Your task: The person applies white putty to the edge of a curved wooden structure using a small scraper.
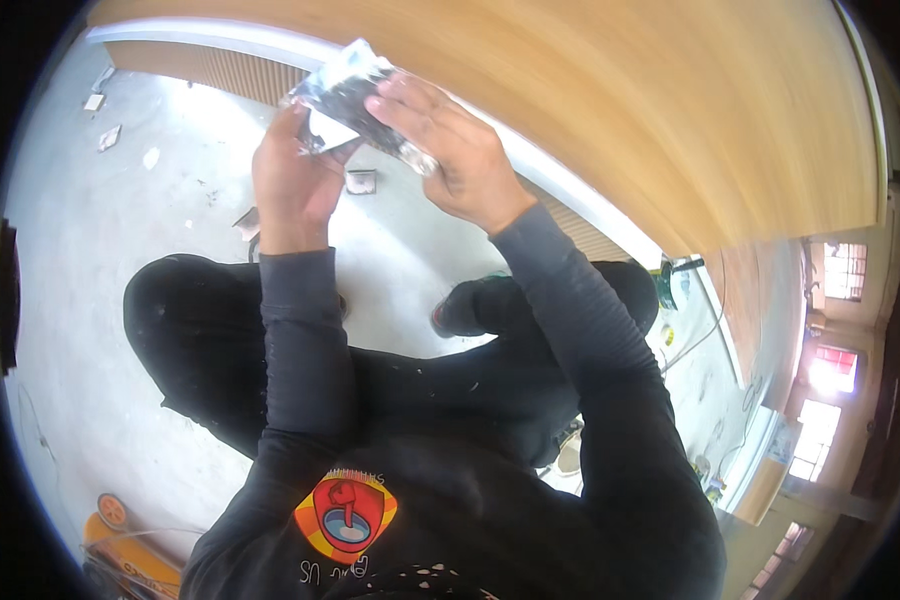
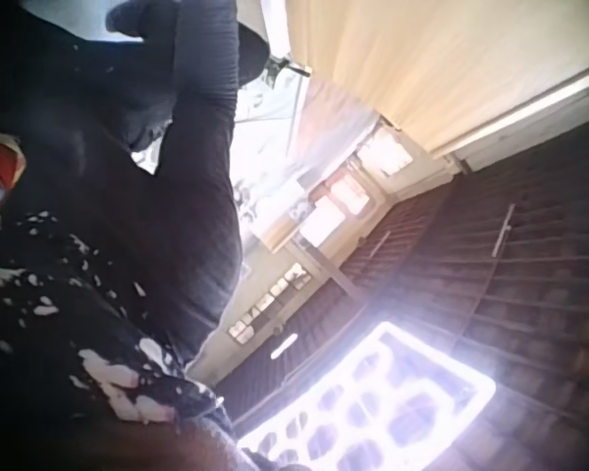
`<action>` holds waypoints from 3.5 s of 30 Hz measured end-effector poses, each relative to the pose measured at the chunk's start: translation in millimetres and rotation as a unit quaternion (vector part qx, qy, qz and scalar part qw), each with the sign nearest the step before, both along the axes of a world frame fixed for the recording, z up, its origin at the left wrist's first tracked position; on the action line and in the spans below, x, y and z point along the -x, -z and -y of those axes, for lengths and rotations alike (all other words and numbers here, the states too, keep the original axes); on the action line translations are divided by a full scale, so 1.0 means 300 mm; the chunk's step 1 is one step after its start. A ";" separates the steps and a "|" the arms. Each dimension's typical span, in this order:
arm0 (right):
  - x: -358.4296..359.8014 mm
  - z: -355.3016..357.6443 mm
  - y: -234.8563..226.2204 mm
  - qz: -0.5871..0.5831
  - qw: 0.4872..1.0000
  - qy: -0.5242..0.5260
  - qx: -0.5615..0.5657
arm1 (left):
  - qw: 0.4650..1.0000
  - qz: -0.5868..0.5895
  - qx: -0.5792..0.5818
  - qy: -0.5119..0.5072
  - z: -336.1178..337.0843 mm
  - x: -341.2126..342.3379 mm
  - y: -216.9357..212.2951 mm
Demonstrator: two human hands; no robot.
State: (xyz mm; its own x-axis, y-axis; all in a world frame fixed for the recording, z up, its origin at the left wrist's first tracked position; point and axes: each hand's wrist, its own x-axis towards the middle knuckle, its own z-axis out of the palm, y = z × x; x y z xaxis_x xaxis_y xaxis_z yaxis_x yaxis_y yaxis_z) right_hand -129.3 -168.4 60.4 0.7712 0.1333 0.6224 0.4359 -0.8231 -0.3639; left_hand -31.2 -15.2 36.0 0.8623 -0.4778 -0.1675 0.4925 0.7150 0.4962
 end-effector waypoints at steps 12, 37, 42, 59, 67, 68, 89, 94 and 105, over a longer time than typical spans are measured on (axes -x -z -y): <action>0.065 0.188 -0.110 -0.087 0.985 0.119 0.087 | 0.973 0.159 -0.131 -0.108 -0.001 -0.062 0.009; -0.181 0.182 0.101 -0.314 0.903 0.249 0.156 | 0.898 0.144 -0.198 -0.365 -0.079 -0.127 0.021; -0.319 0.222 0.174 -0.282 0.897 0.276 0.200 | 0.910 0.121 -0.203 -0.342 -0.094 -0.121 0.016; -0.511 0.163 0.296 -0.319 0.845 0.338 0.264 | 0.820 0.186 -0.350 -0.413 -0.141 -0.173 0.079; -0.491 0.155 0.275 -0.349 0.851 0.321 0.225 | 0.865 0.165 -0.247 -0.405 -0.132 -0.172 0.074; -0.477 0.149 0.270 -0.358 0.851 0.310 0.226 | 0.877 0.154 -0.212 -0.402 -0.132 -0.173 0.073; -0.687 0.126 0.306 -0.291 0.856 0.321 0.283 | 0.883 0.111 -0.179 -0.420 -0.165 -0.178 0.093; -0.683 0.096 0.282 -0.285 0.873 0.316 0.237 | 0.874 0.122 -0.203 -0.424 -0.172 -0.180 0.100; -0.576 0.147 0.068 -0.340 0.865 0.308 0.205 | 0.850 0.142 -0.251 -0.441 -0.175 -0.191 0.117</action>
State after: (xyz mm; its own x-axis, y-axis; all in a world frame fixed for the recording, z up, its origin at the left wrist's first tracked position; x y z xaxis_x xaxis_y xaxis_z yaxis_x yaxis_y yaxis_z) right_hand 43.5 -212.5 40.1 0.9436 -0.3310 -0.0043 -0.3310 -0.9436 0.0130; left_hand 26.1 37.3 0.8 0.8880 0.4449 0.1162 -0.3157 0.4061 0.8576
